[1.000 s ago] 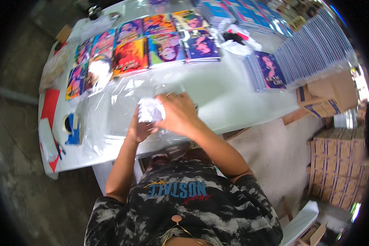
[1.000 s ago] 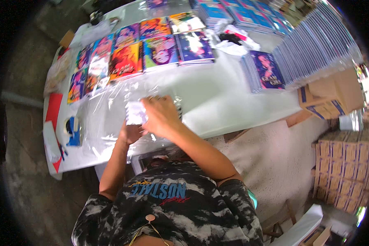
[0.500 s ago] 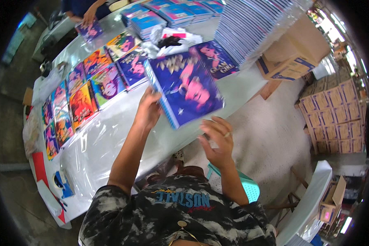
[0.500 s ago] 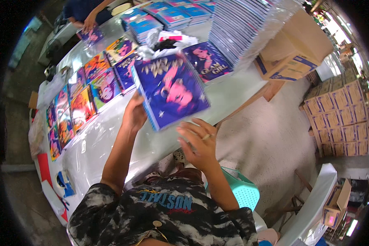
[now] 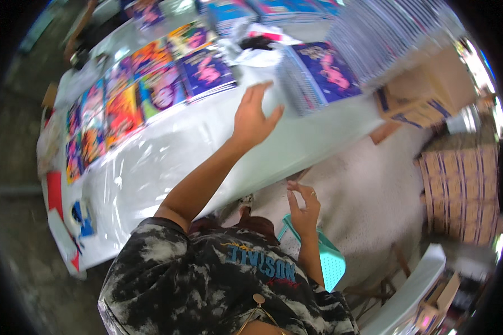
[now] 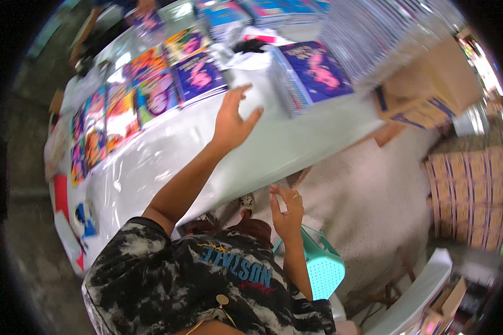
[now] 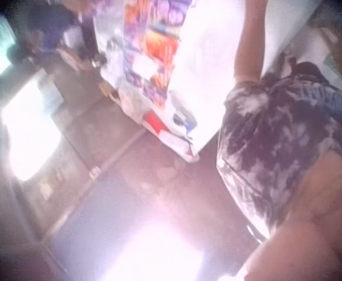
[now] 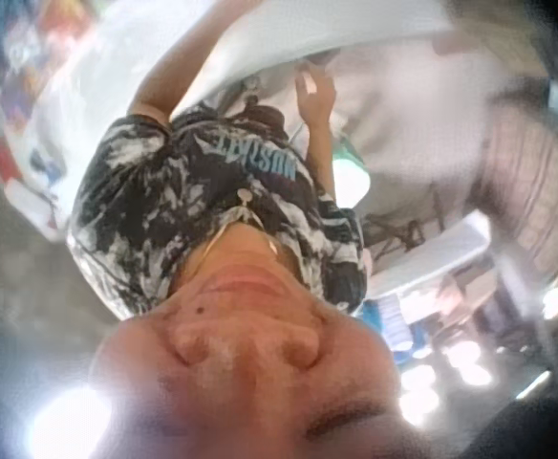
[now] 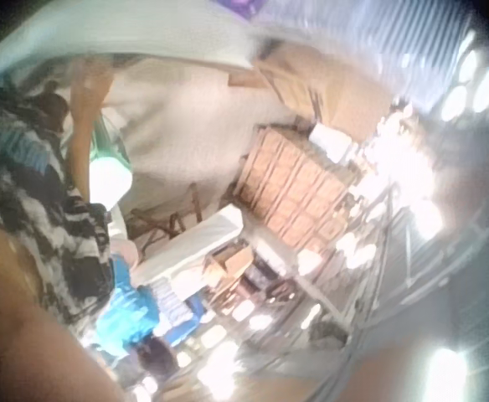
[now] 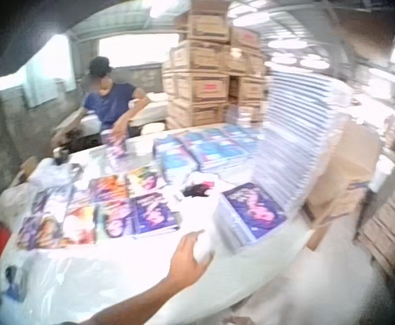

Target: The person places spiral-bound notebooks into clear plastic bags on a table, then seals each bag with tape. The person repeats this process for multiple notebooks, stacking the sealed packages on the table.

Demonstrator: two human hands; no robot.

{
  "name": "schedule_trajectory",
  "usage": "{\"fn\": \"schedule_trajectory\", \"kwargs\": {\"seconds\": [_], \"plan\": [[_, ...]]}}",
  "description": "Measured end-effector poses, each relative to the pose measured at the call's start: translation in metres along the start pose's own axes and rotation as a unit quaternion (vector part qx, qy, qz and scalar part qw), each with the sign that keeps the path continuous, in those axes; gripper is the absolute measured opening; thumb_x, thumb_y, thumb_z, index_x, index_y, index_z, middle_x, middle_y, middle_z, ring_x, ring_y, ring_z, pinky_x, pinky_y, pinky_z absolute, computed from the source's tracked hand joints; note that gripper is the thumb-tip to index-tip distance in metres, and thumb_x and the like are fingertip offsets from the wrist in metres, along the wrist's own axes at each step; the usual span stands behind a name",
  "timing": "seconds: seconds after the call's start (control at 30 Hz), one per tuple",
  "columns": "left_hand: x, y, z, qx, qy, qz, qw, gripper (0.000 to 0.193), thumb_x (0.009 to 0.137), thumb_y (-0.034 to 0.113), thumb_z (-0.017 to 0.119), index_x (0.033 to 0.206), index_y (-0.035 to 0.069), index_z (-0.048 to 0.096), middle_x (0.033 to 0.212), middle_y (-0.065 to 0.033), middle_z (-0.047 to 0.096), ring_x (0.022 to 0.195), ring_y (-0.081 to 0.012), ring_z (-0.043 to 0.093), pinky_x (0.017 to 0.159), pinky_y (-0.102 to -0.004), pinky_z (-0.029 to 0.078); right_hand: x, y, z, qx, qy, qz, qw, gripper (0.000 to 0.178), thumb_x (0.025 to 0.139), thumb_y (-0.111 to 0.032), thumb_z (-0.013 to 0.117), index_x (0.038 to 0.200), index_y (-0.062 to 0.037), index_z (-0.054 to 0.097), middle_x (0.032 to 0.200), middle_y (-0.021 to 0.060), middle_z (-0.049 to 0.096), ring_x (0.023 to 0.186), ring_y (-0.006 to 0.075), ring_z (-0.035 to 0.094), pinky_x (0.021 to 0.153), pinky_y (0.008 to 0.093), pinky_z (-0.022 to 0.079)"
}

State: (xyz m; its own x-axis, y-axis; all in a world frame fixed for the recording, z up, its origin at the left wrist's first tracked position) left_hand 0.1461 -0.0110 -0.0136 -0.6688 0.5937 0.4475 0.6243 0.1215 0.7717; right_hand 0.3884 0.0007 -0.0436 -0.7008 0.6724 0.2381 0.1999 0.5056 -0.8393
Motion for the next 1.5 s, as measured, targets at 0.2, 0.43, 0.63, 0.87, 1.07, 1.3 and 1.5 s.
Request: {"fn": "schedule_trajectory", "kwargs": {"seconds": [0.2, 0.43, 0.63, 0.87, 1.07, 1.3, 1.5], "plan": [[-0.161, -0.103, -0.208, 0.234, 0.080, -0.176, 0.953, 0.052, 0.073, 0.019, 0.071, 0.118, 0.005, 0.051, 0.120, -0.0178, 0.051, 0.113, -0.0352, 0.046, 0.098, -0.0419, 0.037, 0.015, -0.034, 0.119, 0.009, -0.221, -0.072, 0.973, 0.032, 0.080, -0.013, 0.063, 0.111, -0.0044, 0.060, 0.102, 0.0129, 0.063, 0.100, 0.0273, 0.055, 0.088, 0.0359, 0.041], [-0.340, -0.142, -0.381, 0.436, 0.153, -0.351, 0.814, 0.068, 0.077, 0.039, 0.067, 0.133, 0.011, 0.041, 0.137, -0.0229, 0.034, 0.128, -0.0413, 0.030, 0.103, -0.0506, 0.026, -0.036, -0.050, 0.295, -0.218, -0.310, -0.184, 0.907, 0.067, 0.084, -0.046, 0.055, 0.138, -0.0120, 0.035, 0.144, 0.0176, 0.027, 0.133, 0.0410, 0.020, 0.106, 0.0554, 0.013], [-0.401, -0.175, -0.421, 0.429, 0.259, -0.383, 0.776, 0.074, 0.080, 0.046, 0.063, 0.138, 0.011, 0.033, 0.139, -0.0238, 0.031, 0.130, -0.0413, 0.026, 0.104, -0.0520, 0.020, -0.007, -0.049, 0.354, -0.347, -0.270, -0.189, 0.878, 0.062, 0.086, -0.044, 0.052, 0.139, -0.0156, 0.035, 0.147, 0.0127, 0.025, 0.136, 0.0388, 0.018, 0.108, 0.0571, 0.008], [-0.403, -0.185, -0.452, 0.309, 0.217, -0.420, 0.825, 0.049, 0.083, 0.036, 0.062, 0.120, 0.006, 0.052, 0.105, -0.0139, 0.060, 0.106, -0.0321, 0.052, 0.099, -0.0485, 0.027, -0.052, -0.092, 0.377, -0.295, -0.266, -0.088, 0.913, 0.055, 0.089, -0.039, 0.049, 0.136, -0.0115, 0.039, 0.144, 0.0131, 0.031, 0.136, 0.0357, 0.020, 0.109, 0.0522, 0.011], [-0.390, -0.177, -0.474, 0.054, 0.357, -0.318, 0.877, 0.012, 0.087, 0.012, 0.059, 0.091, 0.001, 0.061, 0.084, -0.0086, 0.063, 0.079, -0.0175, 0.059, 0.083, -0.0317, 0.043, -0.089, -0.098, 0.397, -0.279, -0.234, -0.172, 0.915, 0.055, 0.090, -0.043, 0.047, 0.138, -0.0195, 0.037, 0.146, 0.0191, 0.024, 0.136, 0.0414, 0.015, 0.107, 0.0553, 0.010], [-0.371, -0.008, -0.595, 0.100, 0.594, -0.021, 0.798, 0.013, 0.091, 0.007, 0.050, 0.101, -0.001, 0.053, 0.089, -0.0103, 0.059, 0.080, -0.0164, 0.056, 0.073, -0.0282, 0.048, -0.099, -0.118, 0.422, -0.290, -0.224, -0.191, 0.911, 0.060, 0.089, -0.049, 0.046, 0.140, -0.0195, 0.035, 0.149, 0.0182, 0.017, 0.137, 0.0419, 0.009, 0.106, 0.0573, 0.007], [-0.401, 0.042, -0.657, 0.142, 0.735, 0.137, 0.649, 0.019, 0.090, 0.007, 0.049, 0.108, 0.000, 0.048, 0.084, -0.0164, 0.058, 0.071, -0.0231, 0.057, 0.065, -0.0358, 0.052, -0.109, -0.141, 0.457, -0.253, -0.251, -0.254, 0.899, 0.064, 0.085, -0.050, 0.051, 0.139, -0.0184, 0.037, 0.148, 0.0190, 0.020, 0.136, 0.0427, 0.011, 0.106, 0.0593, 0.008]]}}
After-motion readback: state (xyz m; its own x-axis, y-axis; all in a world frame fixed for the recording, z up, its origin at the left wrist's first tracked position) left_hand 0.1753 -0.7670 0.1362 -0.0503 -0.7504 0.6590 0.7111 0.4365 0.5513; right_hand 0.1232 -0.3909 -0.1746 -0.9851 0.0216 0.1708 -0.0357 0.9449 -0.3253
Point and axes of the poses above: each hand's wrist, its own x-axis towards the middle knuckle, its own z-axis out of the palm, y = z × x, the point moved 5 cm from there along x, towards the middle knuckle
